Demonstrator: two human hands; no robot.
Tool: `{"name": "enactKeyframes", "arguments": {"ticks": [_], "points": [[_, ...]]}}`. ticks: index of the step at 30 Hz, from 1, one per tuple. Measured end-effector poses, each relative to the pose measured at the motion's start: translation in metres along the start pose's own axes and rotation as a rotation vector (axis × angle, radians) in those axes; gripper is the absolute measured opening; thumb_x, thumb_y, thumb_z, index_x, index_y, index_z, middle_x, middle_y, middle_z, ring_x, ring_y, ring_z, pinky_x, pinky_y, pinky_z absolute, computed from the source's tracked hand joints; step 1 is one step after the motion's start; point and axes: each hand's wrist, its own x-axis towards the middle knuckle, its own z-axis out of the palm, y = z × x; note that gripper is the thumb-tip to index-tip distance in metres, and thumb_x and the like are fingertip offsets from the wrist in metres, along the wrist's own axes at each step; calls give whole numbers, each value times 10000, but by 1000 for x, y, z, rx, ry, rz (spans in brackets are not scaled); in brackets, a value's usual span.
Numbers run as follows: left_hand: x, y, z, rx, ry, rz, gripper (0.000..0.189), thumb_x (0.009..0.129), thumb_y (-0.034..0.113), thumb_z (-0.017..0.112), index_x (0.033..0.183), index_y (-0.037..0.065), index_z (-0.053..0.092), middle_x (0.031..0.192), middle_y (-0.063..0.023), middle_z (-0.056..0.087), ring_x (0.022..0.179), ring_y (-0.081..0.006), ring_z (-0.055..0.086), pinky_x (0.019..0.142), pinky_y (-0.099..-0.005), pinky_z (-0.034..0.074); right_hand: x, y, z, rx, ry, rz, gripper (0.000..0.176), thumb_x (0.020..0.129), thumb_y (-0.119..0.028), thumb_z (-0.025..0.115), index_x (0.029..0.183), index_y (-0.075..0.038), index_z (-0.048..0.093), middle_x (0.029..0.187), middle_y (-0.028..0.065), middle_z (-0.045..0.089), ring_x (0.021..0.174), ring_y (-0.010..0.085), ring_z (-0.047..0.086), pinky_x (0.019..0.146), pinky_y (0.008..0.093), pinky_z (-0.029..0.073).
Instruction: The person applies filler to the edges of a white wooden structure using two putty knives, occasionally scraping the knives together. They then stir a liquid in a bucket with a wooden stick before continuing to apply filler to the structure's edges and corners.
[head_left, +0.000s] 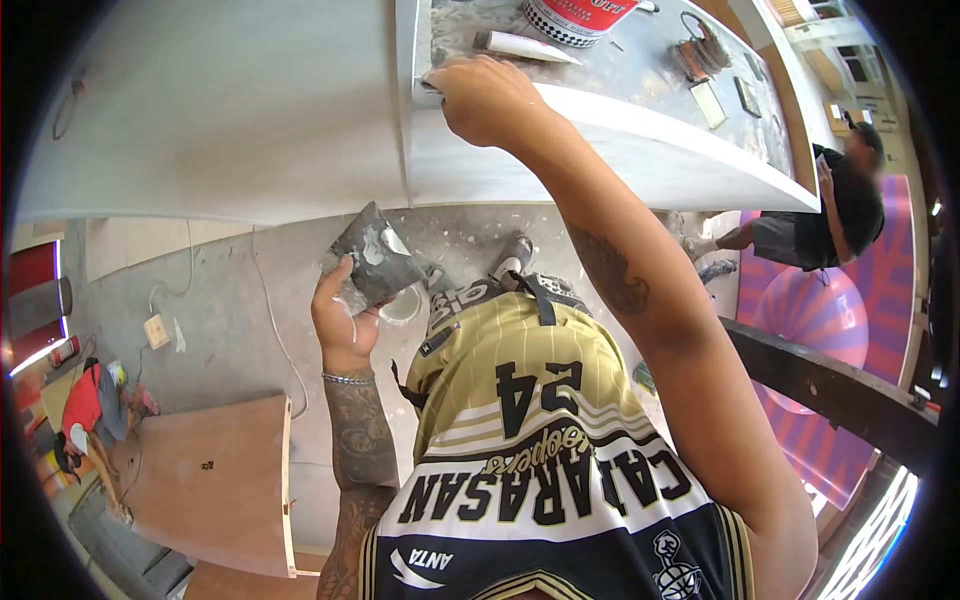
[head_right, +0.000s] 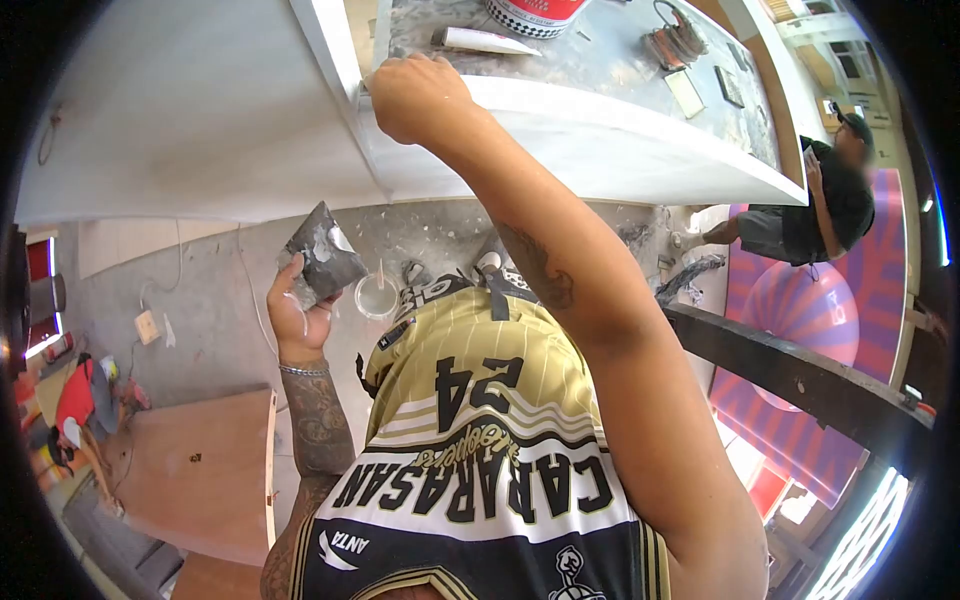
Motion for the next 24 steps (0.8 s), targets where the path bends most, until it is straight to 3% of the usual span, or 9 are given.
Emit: {"name": "enactKeyframes", "arguments": {"ticks": [4, 9, 12, 15, 18, 21, 22, 24], "points": [[-1, -2, 4, 2, 40, -3, 292, 874, 228, 622, 1136, 100, 605, 1041, -46, 683, 892, -203, 667, 675, -345, 526, -3, -3, -1, -2, 0, -2, 339, 803, -23, 495, 1091, -65, 670, 1135, 127, 643, 1092, 344, 585, 912, 466, 457], [3, -5, -4, -4, 62, -26, 322, 877, 234, 619, 1170, 104, 601, 1067, -52, 672, 930, -223, 665, 681, -383, 537, -11, -15, -2, -9, -4, -7, 342, 796, -35, 513, 1095, -71, 674, 1136, 102, 634, 1105, 322, 576, 922, 466, 440], [3, -5, -3, -6, 71, -28, 335, 877, 240, 619, 1183, 106, 599, 1084, -52, 663, 955, -235, 660, 691, -405, 538, -20, -21, 6, 22, 78, -26, 258, 773, -74, 559, 976, -65, 717, 1087, 98, 657, 1070, 304, 594, 922, 446, 435], [5, -5, -5, 1, 55, -28, 336, 875, 243, 622, 1182, 107, 600, 1087, -53, 662, 960, -238, 659, 698, -413, 535, -30, -30, 7, 15, 91, -36, 248, 773, -76, 568, 973, -73, 714, 1090, 89, 659, 1055, 290, 601, 913, 443, 439], [5, -4, -5, -2, 28, -39, 325, 874, 233, 624, 1171, 102, 603, 1071, -53, 673, 938, -225, 659, 701, -383, 530, -44, -40, 4, 27, 34, -20, 341, 800, -34, 517, 1103, -66, 670, 1119, 82, 641, 1107, 305, 578, 935, 451, 438], [2, -2, -1, 2, 29, -28, 327, 877, 231, 618, 1174, 94, 603, 1071, -62, 672, 936, -239, 666, 698, -400, 535, -63, -42, -2, 88, -40, -34, 339, 811, -12, 498, 1102, -61, 666, 1111, 89, 650, 1104, 299, 583, 936, 453, 442], [2, -1, 1, 1, 35, -18, 332, 879, 233, 615, 1178, 90, 602, 1076, -68, 668, 940, -250, 669, 695, -417, 539, -64, -39, 3, 77, 174, -62, 192, 819, -45, 536, 945, -44, 680, 989, 107, 662, 1029, 302, 622, 878, 462, 471], [2, -2, 2, -6, 45, -19, 332, 881, 231, 610, 1179, 86, 602, 1074, -68, 670, 934, -254, 671, 688, -414, 542, -55, -26, 2, 86, 291, -41, 182, 823, -41, 533, 936, -41, 676, 994, 114, 662, 1027, 309, 621, 872, 460, 479]]}}
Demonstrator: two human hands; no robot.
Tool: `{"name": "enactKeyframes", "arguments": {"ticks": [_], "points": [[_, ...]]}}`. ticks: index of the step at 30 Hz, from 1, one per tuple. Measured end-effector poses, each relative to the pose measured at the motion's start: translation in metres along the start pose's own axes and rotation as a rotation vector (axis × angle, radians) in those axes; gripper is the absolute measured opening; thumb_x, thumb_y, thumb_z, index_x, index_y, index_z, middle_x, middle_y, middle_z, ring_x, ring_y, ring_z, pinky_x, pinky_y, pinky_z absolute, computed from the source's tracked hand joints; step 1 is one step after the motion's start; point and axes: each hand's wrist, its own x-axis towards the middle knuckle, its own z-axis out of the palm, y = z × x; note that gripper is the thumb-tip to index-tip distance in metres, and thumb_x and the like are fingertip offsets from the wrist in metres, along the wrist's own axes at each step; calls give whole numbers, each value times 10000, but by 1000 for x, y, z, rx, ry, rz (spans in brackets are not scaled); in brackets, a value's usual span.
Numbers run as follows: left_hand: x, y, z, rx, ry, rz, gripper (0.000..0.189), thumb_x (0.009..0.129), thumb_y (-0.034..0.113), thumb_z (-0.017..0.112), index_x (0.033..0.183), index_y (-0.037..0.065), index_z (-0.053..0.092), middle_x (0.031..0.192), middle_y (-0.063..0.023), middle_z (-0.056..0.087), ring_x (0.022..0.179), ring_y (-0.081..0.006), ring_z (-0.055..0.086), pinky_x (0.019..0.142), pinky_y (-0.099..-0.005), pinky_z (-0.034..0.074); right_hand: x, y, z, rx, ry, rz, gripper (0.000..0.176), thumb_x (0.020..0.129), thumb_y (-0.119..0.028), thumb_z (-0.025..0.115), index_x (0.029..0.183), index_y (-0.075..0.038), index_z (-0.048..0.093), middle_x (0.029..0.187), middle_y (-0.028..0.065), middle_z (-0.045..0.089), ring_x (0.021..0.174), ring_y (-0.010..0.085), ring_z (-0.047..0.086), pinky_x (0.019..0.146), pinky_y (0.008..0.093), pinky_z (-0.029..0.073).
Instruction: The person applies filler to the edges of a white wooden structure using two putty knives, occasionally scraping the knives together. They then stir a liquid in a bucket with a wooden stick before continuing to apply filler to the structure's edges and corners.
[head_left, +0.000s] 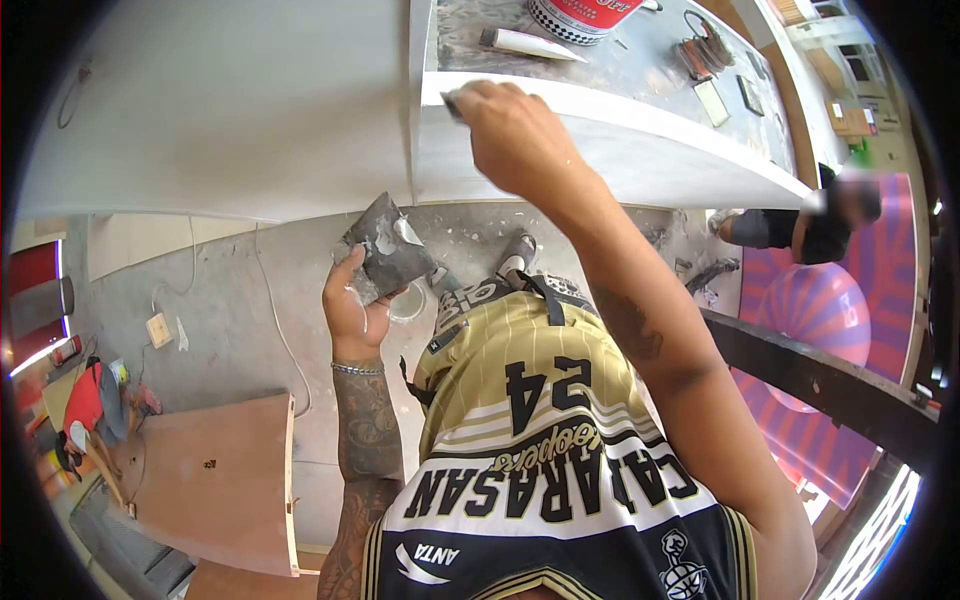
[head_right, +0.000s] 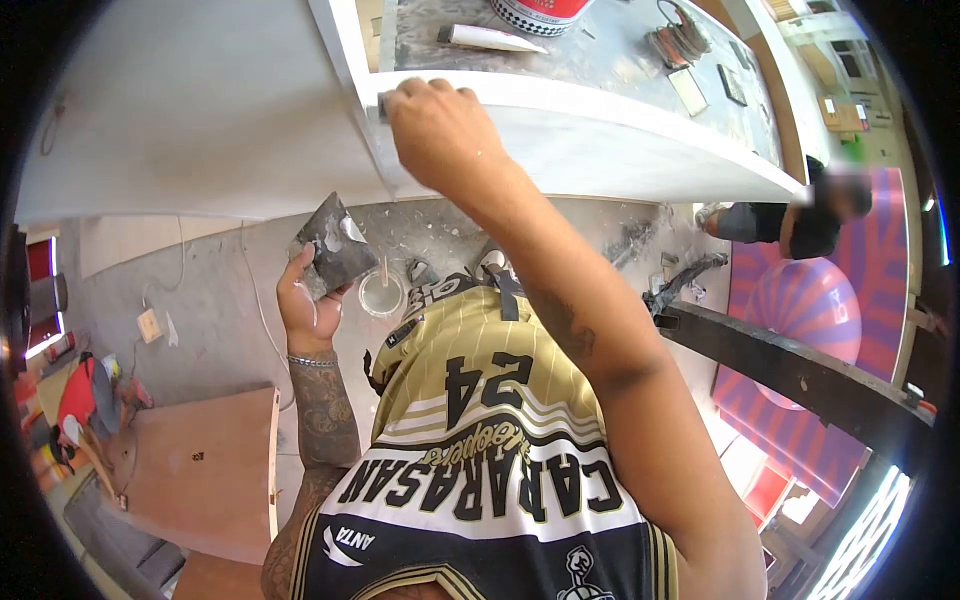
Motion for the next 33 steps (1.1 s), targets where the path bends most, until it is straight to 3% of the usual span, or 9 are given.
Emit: {"name": "enactKeyframes", "arguments": {"ticks": [8, 22, 26, 30, 33], "points": [[-2, 1, 0, -5, -31, -25, 302, 884, 223, 610, 1159, 99, 601, 1059, -53, 680, 919, -215, 668, 682, -362, 541, 28, 23, 33, -41, 95, -36, 177, 829, -39, 550, 957, -14, 670, 1043, 102, 659, 1019, 322, 620, 877, 463, 489], [8, -4, -12, 20, -5, -28, 327, 875, 250, 619, 1164, 98, 606, 1076, -57, 667, 948, -242, 664, 695, -407, 534, 34, 19, 31, -57, -86, 44, 278, 780, -64, 557, 1024, -43, 688, 1083, 114, 662, 1058, 326, 611, 908, 485, 470], [9, -4, -11, 5, 8, -41, 337, 874, 255, 621, 1171, 96, 605, 1076, -59, 666, 958, -250, 662, 723, -424, 530, 32, 4, 18, -69, -206, 58, 282, 773, -80, 552, 1017, -42, 689, 1080, 124, 660, 1058, 321, 612, 910, 473, 467], [7, -2, -8, -24, -28, -58, 334, 877, 234, 619, 1180, 96, 597, 1104, -65, 663, 996, -243, 648, 786, -410, 518, 13, -16, 20, -78, -135, 49, 260, 781, -68, 543, 999, -34, 680, 1060, 115, 662, 1037, 317, 618, 897, 460, 467], [5, 0, -7, -29, -47, -77, 335, 880, 217, 613, 1189, 91, 589, 1128, -70, 659, 1035, -243, 636, 841, -420, 512, -3, -28, 15, -18, -135, 59, 337, 774, 11, 484, 1067, -30, 647, 1119, 123, 649, 1063, 334, 602, 896, 479, 462]]}}
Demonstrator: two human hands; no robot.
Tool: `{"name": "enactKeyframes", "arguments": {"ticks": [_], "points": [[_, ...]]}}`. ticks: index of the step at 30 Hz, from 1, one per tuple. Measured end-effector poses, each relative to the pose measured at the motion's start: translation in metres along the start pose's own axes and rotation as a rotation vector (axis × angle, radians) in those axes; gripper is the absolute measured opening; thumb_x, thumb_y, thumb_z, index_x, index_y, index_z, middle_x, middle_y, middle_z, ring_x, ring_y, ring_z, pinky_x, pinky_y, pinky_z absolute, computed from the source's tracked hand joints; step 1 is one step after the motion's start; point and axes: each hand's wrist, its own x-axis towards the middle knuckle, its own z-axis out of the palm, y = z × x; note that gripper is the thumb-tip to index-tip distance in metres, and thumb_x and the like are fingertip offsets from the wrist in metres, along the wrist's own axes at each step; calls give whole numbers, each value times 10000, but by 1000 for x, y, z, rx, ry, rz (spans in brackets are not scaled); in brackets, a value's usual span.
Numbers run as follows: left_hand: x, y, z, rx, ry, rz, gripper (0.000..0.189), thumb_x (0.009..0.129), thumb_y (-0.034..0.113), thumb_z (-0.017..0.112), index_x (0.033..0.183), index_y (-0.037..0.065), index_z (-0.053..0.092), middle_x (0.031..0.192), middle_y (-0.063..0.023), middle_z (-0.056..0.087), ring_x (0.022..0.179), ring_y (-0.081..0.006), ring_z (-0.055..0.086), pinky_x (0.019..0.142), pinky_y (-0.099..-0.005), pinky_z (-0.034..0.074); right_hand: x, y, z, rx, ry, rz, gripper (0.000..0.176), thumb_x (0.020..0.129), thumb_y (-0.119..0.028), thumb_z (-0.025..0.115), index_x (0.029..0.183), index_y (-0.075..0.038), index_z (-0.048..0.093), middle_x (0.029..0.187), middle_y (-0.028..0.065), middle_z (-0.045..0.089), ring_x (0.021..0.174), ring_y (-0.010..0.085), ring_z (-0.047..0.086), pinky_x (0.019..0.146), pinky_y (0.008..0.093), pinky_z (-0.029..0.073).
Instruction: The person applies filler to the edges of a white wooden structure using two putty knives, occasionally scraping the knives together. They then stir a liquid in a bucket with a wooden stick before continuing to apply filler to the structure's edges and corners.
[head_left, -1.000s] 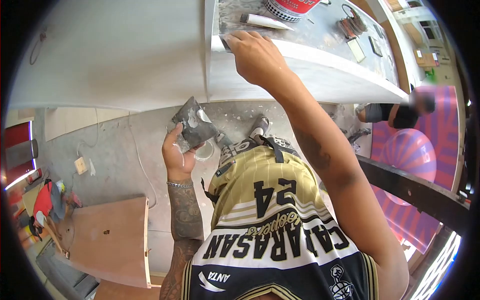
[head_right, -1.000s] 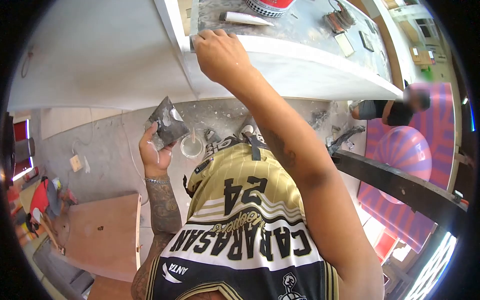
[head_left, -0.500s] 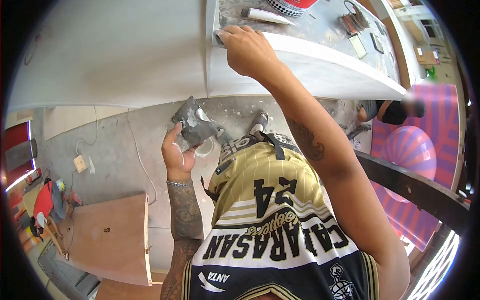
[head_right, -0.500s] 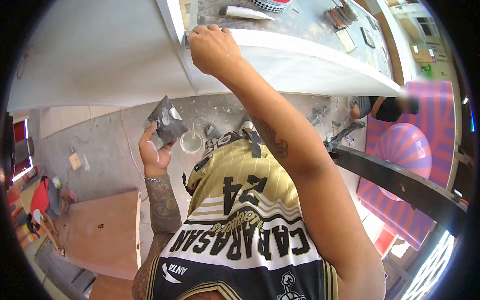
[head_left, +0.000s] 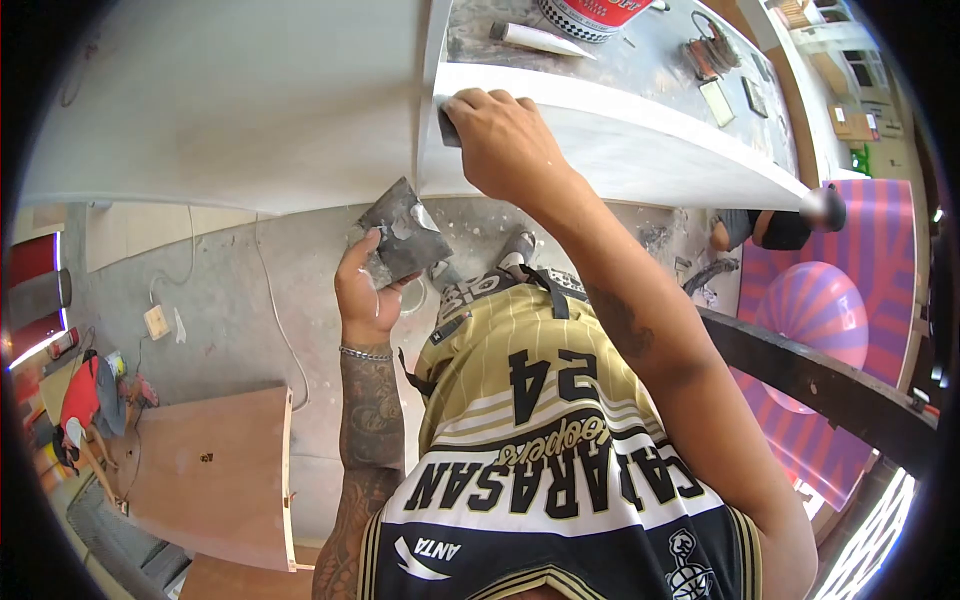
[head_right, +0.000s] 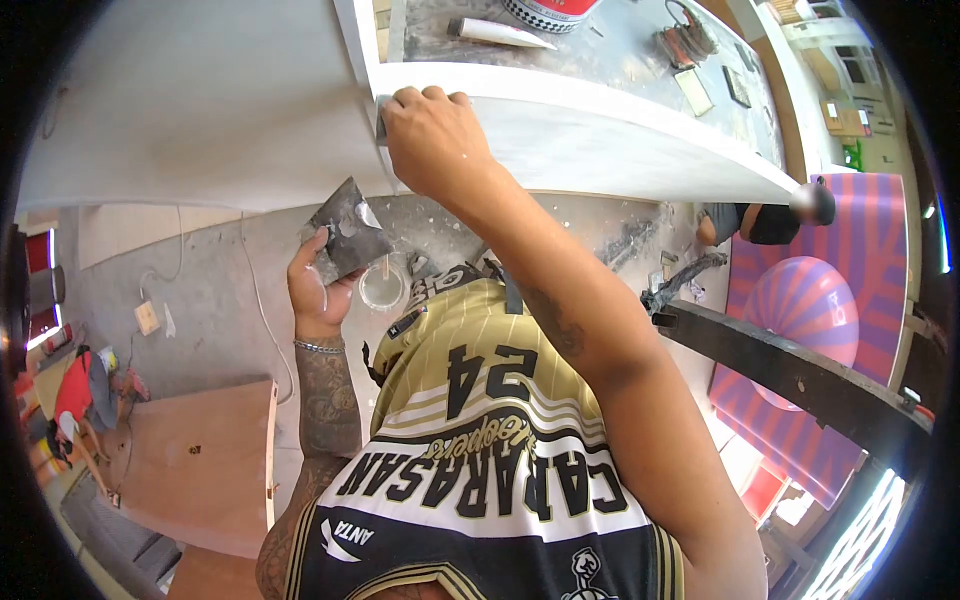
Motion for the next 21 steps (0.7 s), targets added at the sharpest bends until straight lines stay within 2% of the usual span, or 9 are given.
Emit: {"name": "enactKeyframes", "arguments": {"ticks": [1, 4, 7, 10, 11, 13, 21], "points": [[0, 1, 0, 4, -5, -4, 337, 881, 214, 610, 1193, 88, 587, 1132, -72, 659, 1045, -247, 635, 856, -430, 512, -2, -5, -16, 48, -228, 36, 369, 796, 25, 470, 1118, -36, 640, 1169, 126, 642, 1095, 322, 595, 925, 466, 451], [0, 2, 4, -16, -45, 22, 337, 887, 209, 599, 1196, 76, 582, 1124, -81, 663, 1027, -254, 648, 841, -436, 532, -17, 6, -8, 102, 65, -6, 404, 815, 28, 469, 1183, -44, 622, 1211, 130, 630, 1130, 322, 580, 954, 458, 440], [5, -1, -3, 14, -50, 32, 350, 882, 245, 600, 1190, 78, 594, 1090, -62, 668, 973, -262, 664, 762, -446, 532, -6, 24, 2, 21, 269, -85, 233, 841, -43, 520, 1036, -42, 648, 1055, 112, 664, 1042, 310, 618, 895, 449, 470], [4, -2, -3, 29, -40, 29, 349, 884, 248, 597, 1193, 85, 595, 1093, -60, 667, 976, -258, 663, 766, -448, 529, 12, 31, -1, -40, 79, -11, 420, 821, 27, 485, 1218, -39, 607, 1234, 138, 614, 1141, 330, 571, 973, 451, 434], [4, -2, -2, 19, -30, 28, 342, 889, 240, 596, 1191, 80, 591, 1090, -67, 669, 964, -253, 666, 755, -427, 538, 19, 32, -1, -66, 59, 8, 425, 811, 32, 487, 1212, -34, 610, 1245, 141, 608, 1146, 336, 568, 963, 455, 439], [2, -3, 1, -2, -7, 28, 328, 898, 225, 593, 1187, 71, 584, 1085, -81, 674, 938, -241, 673, 733, -387, 555, 31, 36, 3, -39, 73, -3, 414, 799, 28, 491, 1189, -30, 617, 1229, 142, 613, 1133, 343, 571, 951, 463, 442], [0, -5, -1, 10, 16, 1, 323, 890, 223, 597, 1186, 92, 592, 1081, -65, 670, 951, -225, 656, 728, -374, 530, 35, 17, -3, -13, -87, 43, 335, 773, -7, 504, 1080, -23, 637, 1086, 143, 641, 1064, 347, 591, 903, 471, 462]]}}
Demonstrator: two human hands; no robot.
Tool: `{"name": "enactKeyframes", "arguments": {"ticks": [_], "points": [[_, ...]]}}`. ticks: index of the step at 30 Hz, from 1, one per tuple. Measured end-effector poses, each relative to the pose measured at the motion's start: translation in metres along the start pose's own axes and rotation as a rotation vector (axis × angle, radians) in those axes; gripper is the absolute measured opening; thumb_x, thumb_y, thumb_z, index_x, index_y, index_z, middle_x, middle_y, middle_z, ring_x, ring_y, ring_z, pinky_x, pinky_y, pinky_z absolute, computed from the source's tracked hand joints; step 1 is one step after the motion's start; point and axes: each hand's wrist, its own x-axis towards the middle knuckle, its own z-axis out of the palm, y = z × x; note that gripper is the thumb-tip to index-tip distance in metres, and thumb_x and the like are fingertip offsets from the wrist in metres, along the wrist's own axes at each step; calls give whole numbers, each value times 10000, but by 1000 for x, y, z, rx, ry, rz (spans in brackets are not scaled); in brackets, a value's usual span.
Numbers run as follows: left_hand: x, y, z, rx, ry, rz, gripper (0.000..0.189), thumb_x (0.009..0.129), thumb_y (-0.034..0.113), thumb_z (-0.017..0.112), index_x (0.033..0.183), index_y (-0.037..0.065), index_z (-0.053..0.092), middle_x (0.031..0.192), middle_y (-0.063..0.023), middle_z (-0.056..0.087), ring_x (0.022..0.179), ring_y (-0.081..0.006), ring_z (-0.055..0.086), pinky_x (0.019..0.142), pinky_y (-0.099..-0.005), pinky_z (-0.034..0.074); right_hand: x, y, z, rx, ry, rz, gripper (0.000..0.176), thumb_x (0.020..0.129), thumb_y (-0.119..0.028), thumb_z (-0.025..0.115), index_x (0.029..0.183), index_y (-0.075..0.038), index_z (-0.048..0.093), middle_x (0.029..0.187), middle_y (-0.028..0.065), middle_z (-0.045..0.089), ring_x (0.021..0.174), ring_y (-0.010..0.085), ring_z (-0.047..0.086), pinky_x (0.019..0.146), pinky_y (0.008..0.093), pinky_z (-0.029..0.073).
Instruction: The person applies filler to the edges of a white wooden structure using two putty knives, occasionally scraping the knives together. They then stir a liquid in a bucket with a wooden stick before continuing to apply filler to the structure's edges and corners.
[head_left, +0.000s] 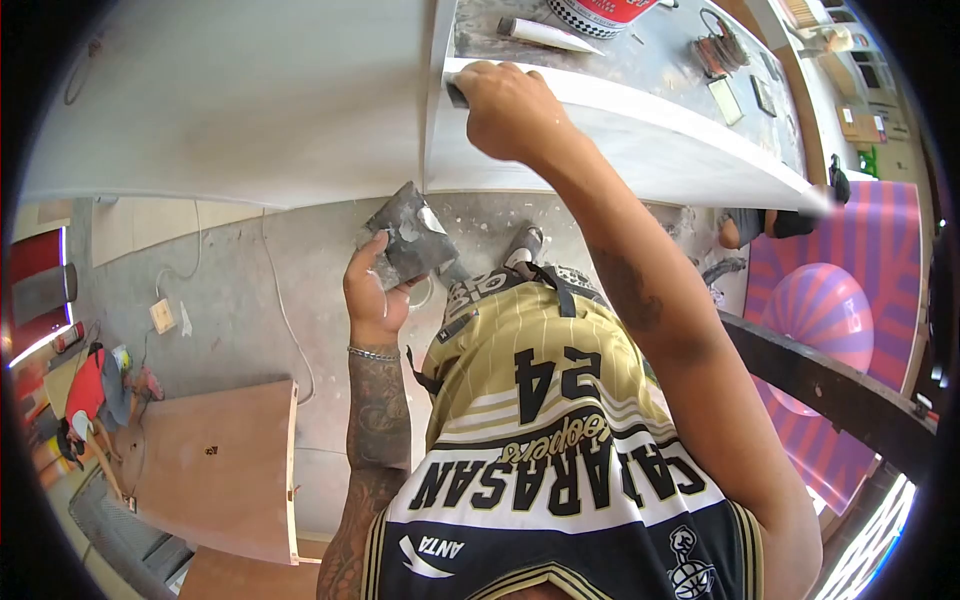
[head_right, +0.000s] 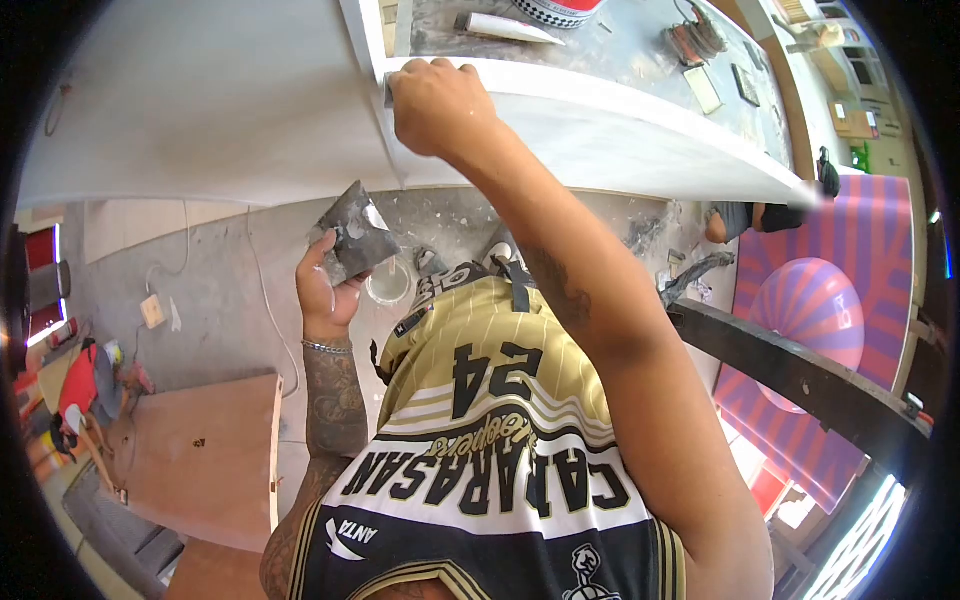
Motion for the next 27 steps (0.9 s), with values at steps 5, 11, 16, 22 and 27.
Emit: {"name": "enactKeyframes", "arguments": {"ticks": [5, 11, 16, 22, 27], "points": [[4, 1, 0, 2, -41, -14, 321, 893, 217, 587, 1186, 84, 591, 1088, -70, 670, 974, -240, 658, 763, -393, 536, -31, -24, 12, -22, 172, -37, 281, 788, -18, 514, 1035, -46, 645, 1082, 107, 652, 1039, 305, 611, 871, 455, 473], [6, 6, 4, 6, -85, 2, 314, 885, 222, 592, 1156, 64, 602, 1060, -85, 671, 944, -257, 667, 729, -430, 536, -64, -30, 19, 4, -66, -42, 345, 837, -36, 516, 1163, -66, 627, 1180, 107, 632, 1104, 288, 595, 907, 444, 463], [8, 1, -4, -20, -50, -2, 323, 881, 229, 600, 1163, 71, 600, 1061, -79, 675, 942, -249, 668, 718, -419, 538, -62, 9, 10, 0, 358, -49, 358, 849, -55, 518, 1197, -27, 598, 1202, 128, 612, 1093, 292, 582, 930, 441, 441], [7, -2, -5, -31, -31, -27, 319, 896, 224, 581, 1173, 66, 588, 1070, -91, 677, 950, -246, 667, 753, -392, 550, -52, 12, 37, -112, 427, -84, 450, 839, 12, 488, 1280, -29, 567, 1237, 144, 601, 1158, 299, 553, 985, 417, 417], [6, 1, -1, -11, -19, -27, 323, 895, 230, 582, 1176, 69, 587, 1067, -84, 679, 937, -245, 670, 741, -390, 548, -70, 17, -7, 70, 144, 34, 381, 838, 17, 472, 1202, -13, 582, 1169, 177, 610, 1114, 345, 565, 938, 439, 442]]}}
